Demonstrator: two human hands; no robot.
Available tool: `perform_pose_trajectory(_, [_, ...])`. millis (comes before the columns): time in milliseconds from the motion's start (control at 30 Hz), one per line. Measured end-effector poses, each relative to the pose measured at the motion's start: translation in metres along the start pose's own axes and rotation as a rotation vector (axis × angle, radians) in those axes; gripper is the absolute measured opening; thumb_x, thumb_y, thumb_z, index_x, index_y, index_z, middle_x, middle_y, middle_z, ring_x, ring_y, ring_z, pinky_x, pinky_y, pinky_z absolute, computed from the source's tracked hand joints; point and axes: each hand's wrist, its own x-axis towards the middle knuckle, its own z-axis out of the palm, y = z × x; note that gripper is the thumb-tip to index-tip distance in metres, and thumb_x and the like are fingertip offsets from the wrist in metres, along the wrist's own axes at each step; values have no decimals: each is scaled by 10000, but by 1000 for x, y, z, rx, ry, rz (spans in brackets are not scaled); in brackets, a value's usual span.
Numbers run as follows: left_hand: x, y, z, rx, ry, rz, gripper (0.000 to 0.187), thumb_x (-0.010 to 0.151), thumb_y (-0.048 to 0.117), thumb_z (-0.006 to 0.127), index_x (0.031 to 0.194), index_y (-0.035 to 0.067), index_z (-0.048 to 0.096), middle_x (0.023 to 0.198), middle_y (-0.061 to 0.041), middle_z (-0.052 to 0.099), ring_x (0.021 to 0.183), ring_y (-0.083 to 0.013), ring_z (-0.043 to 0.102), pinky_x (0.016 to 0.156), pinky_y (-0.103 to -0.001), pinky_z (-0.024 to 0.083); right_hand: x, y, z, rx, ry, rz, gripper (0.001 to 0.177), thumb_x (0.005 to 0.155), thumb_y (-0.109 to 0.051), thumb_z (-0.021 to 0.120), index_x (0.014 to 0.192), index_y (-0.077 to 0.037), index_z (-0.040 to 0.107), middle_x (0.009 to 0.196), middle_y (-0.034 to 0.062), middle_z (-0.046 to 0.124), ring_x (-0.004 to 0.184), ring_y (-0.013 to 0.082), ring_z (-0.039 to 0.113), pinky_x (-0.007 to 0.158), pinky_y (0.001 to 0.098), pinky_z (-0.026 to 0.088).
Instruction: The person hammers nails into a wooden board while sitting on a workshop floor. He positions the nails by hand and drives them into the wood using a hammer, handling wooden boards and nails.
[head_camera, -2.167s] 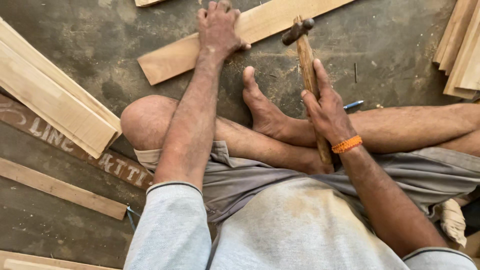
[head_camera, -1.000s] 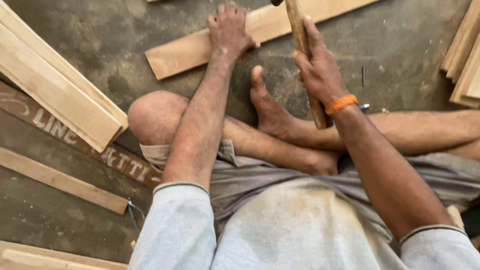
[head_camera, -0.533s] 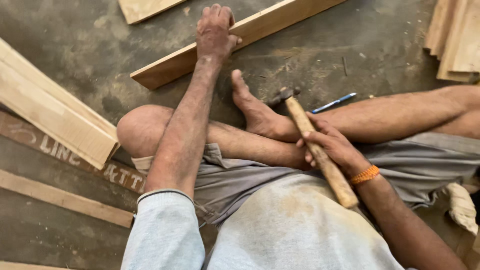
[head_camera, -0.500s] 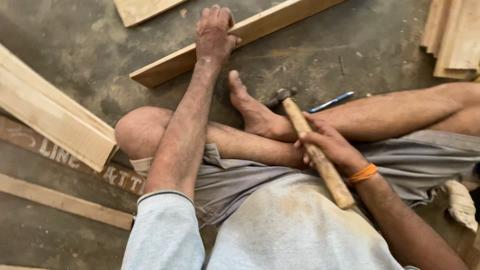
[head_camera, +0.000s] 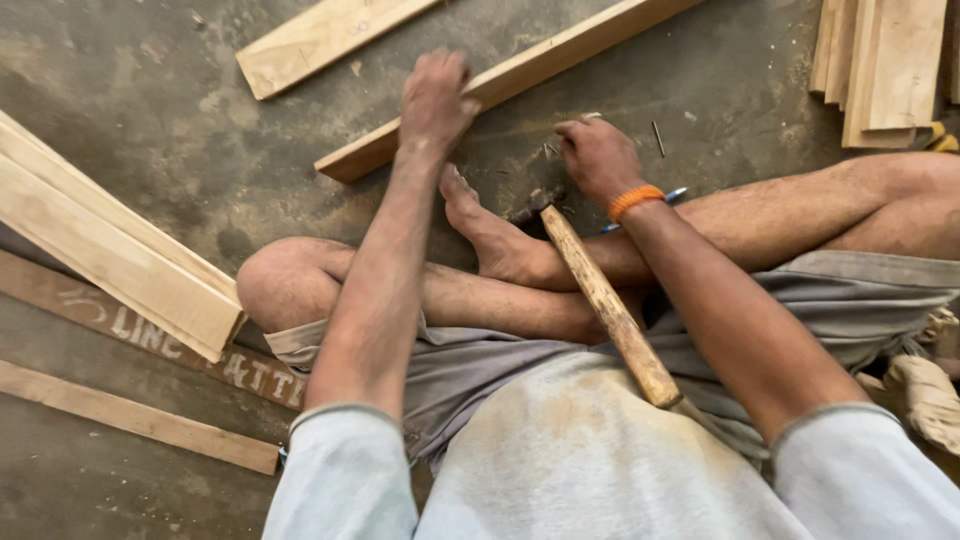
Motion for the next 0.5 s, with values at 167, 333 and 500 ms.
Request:
perform_pose_trajectory(167, [-54,-31,-69,145,-248,-258,316,749,249,925,969,119,740,974,-55,742,944,-236,669,870,-421,531,27,20,32,-157,-6,-77,124,959,-173,656,997,-92,742,1032,183,680,972,380,682,817,494,570])
perform_pose_trajectory(333, [-81,-51,-98,225,-292,-423,321,818,364,864,1042,146,792,944,-80,751,917,-239,664,848,-464,496,29,24,44,-264,-48,-174,115,952,-84,573,992,-17,657,986,196,674,964,389,682,738,503,581])
perform_pose_trajectory(500, [-83,-32,-78,193,-192,-325,262,818,335,861,974,134,799,954,-90,747,948,-295,667,854,-461,493,25,31,51,-263,8,-91,132,920,-140,597,977,-27,636,975,201,677,932,378,679,734,486,580])
